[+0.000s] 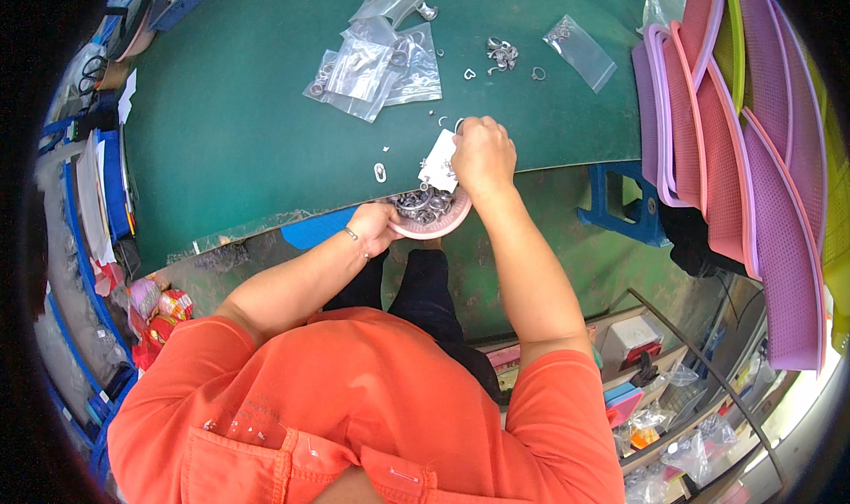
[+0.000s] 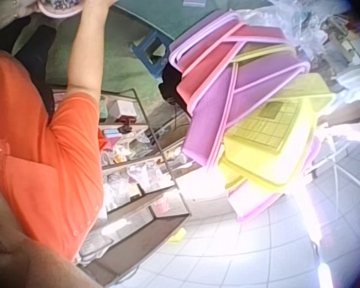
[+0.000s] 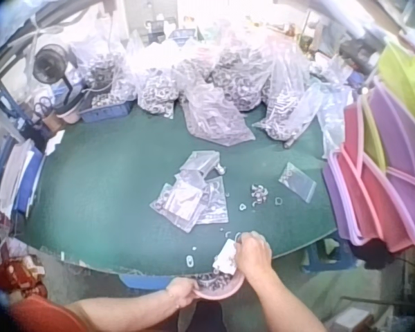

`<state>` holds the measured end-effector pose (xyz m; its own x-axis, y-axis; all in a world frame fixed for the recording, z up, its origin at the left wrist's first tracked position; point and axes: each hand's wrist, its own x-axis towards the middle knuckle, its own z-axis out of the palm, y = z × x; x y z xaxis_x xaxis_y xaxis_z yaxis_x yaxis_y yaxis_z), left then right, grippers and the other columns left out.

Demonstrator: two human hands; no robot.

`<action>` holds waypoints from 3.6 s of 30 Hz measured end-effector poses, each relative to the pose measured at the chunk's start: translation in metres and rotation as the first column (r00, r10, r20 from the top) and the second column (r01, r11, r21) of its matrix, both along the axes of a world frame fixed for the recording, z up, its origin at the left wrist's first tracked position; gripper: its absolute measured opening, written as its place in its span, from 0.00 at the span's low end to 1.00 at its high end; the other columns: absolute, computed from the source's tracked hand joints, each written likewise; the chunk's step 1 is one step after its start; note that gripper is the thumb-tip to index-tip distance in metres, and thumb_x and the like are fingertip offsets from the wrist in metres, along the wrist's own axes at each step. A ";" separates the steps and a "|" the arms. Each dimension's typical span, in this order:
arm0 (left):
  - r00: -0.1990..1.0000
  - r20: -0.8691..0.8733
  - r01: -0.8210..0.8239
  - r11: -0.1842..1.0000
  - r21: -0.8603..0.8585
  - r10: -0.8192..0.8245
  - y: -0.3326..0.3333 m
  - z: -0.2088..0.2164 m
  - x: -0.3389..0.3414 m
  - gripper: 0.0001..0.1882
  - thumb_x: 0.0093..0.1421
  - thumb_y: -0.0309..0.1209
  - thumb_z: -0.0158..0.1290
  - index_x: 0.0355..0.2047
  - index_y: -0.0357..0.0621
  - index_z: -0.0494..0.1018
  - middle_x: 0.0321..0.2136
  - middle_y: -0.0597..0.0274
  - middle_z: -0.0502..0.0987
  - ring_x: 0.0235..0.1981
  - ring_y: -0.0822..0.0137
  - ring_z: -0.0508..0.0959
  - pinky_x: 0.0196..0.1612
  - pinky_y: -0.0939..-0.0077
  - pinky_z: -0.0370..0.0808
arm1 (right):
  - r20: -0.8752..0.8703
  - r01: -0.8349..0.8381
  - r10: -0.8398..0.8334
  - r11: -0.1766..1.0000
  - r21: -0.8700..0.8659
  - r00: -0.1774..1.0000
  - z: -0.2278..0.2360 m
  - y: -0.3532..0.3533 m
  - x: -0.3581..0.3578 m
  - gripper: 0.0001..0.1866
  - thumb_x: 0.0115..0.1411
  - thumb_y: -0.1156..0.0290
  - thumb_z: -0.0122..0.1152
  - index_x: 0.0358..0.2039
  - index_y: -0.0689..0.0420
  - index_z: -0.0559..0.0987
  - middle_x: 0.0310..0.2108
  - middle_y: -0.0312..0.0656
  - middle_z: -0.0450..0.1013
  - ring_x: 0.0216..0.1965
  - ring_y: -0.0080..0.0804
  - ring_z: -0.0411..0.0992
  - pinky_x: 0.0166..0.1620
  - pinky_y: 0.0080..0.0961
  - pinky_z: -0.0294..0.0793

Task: The person collects metal hooks into small plastic bags, places a small white card into one bag, and then transfers bags between different locations in a factory setting.

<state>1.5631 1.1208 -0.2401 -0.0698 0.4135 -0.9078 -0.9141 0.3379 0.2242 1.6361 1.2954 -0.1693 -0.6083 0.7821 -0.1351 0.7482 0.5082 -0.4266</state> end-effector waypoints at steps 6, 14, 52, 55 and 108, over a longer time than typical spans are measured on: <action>1.000 0.000 -0.004 1.000 -0.011 0.004 -0.004 -0.002 -0.001 0.28 0.42 0.11 0.35 0.48 0.38 0.59 0.40 0.50 0.67 0.39 0.51 0.74 0.41 0.53 0.73 | -0.308 -0.336 0.316 0.942 -0.016 0.898 0.011 -0.007 0.005 0.03 0.47 0.77 0.58 0.24 0.60 0.74 0.26 0.46 0.69 0.32 0.45 0.69 0.35 0.35 0.69; 0.999 -0.044 -0.009 0.999 -0.035 0.007 -0.010 -0.002 -0.003 0.29 0.43 0.11 0.35 0.48 0.40 0.59 0.40 0.51 0.68 0.40 0.51 0.73 0.42 0.54 0.73 | -0.336 -0.199 0.181 0.980 -0.022 0.924 -0.001 -0.053 0.024 0.17 0.44 0.73 0.62 0.36 0.59 0.71 0.35 0.46 0.66 0.38 0.45 0.66 0.40 0.37 0.66; 0.999 -0.027 -0.033 0.999 -0.030 0.032 -0.017 -0.012 -0.003 0.31 0.42 0.10 0.34 0.49 0.41 0.57 0.44 0.51 0.66 0.43 0.50 0.72 0.42 0.51 0.72 | -0.427 0.124 0.038 0.930 0.346 0.903 -0.033 0.044 0.067 0.24 0.55 0.76 0.45 0.53 0.69 0.60 0.54 0.58 0.56 0.55 0.53 0.55 0.58 0.39 0.51; 0.999 -0.039 -0.019 1.000 -0.022 0.018 -0.014 -0.005 -0.003 0.30 0.42 0.10 0.34 0.50 0.41 0.57 0.44 0.51 0.66 0.43 0.49 0.72 0.43 0.50 0.72 | -0.480 0.195 -0.056 0.950 0.244 0.875 -0.048 0.004 0.053 0.23 0.57 0.72 0.43 0.54 0.66 0.61 0.57 0.56 0.54 0.59 0.51 0.51 0.60 0.41 0.48; 0.999 -0.011 0.048 0.997 0.065 -0.047 -0.022 0.013 0.002 0.40 0.39 0.07 0.33 0.56 0.47 0.54 0.49 0.55 0.65 0.48 0.52 0.69 0.42 0.53 0.73 | -0.367 0.115 0.009 0.942 0.315 0.930 -0.047 0.102 -0.035 0.27 0.48 0.53 0.59 0.47 0.52 0.72 0.50 0.44 0.65 0.52 0.44 0.61 0.55 0.35 0.56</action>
